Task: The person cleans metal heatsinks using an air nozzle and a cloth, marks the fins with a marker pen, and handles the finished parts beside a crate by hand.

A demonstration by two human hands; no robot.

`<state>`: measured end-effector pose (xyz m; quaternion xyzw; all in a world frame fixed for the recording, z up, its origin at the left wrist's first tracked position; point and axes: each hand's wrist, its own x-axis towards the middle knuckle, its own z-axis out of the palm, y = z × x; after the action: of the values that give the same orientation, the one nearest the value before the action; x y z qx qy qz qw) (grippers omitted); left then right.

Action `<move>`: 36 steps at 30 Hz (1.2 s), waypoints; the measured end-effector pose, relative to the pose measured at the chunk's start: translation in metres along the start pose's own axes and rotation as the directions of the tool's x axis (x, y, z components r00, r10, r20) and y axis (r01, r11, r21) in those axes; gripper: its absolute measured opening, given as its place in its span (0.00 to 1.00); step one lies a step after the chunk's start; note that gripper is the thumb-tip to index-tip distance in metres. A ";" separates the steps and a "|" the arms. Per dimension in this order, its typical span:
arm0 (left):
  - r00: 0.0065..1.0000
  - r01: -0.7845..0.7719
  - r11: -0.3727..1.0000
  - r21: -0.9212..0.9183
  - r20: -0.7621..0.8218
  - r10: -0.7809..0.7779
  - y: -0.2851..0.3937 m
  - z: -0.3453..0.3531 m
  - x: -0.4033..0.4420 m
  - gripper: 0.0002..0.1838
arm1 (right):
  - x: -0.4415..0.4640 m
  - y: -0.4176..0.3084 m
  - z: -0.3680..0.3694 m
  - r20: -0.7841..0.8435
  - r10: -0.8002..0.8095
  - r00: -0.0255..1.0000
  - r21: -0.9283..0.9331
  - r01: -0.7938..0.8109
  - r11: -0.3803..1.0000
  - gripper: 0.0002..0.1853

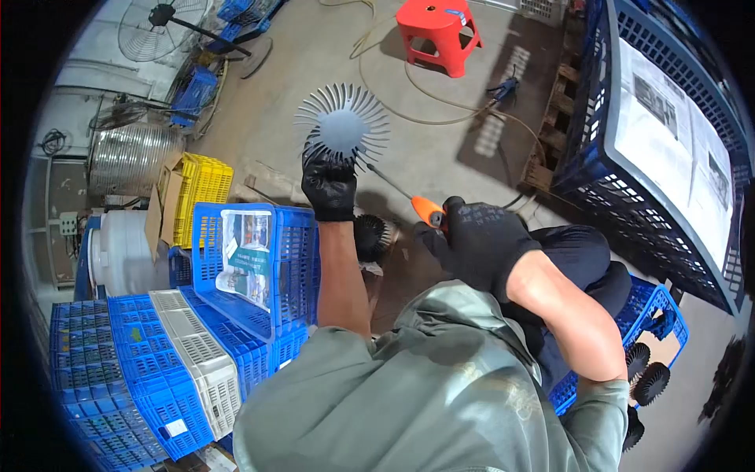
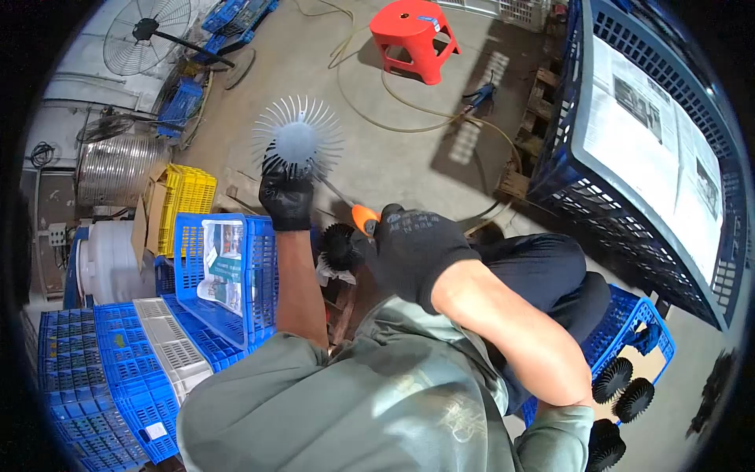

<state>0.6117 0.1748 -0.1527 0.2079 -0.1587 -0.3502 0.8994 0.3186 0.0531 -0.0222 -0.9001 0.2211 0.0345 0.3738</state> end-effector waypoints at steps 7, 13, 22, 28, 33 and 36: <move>0.999 0.011 0.985 0.170 0.032 -0.017 -0.028 0.006 0.000 0.31 | -0.001 0.014 -0.001 -0.067 0.074 0.995 -0.029 -0.077 0.997 0.27; 0.998 0.068 0.992 0.111 -0.002 -0.068 -0.035 0.017 -0.003 0.25 | -0.002 0.008 -0.013 0.035 0.144 0.989 -0.039 -0.142 0.989 0.23; 0.998 0.041 0.966 0.254 0.037 -0.052 -0.041 0.018 -0.005 0.21 | -0.001 0.013 -0.004 -0.002 0.115 0.993 -0.063 -0.115 0.991 0.23; 0.998 -0.046 0.857 0.513 0.061 0.017 -0.045 0.013 -0.008 0.20 | -0.003 0.011 -0.002 0.004 0.117 0.993 -0.083 -0.116 0.990 0.23; 0.896 -0.422 0.043 0.906 0.410 0.170 -0.048 -0.006 -0.005 0.18 | 0.000 -0.002 -0.008 -0.049 0.051 0.997 -0.009 -0.052 0.999 0.26; 0.986 -0.167 0.581 0.797 0.140 0.091 -0.058 0.004 -0.016 0.18 | 0.007 -0.008 -0.007 -0.094 0.025 0.995 0.042 -0.021 0.999 0.26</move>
<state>0.5654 0.1461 -0.1793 0.5650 -0.3519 -0.1826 0.7236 0.3276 0.0511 -0.0136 -0.8903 0.2497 -0.0081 0.3807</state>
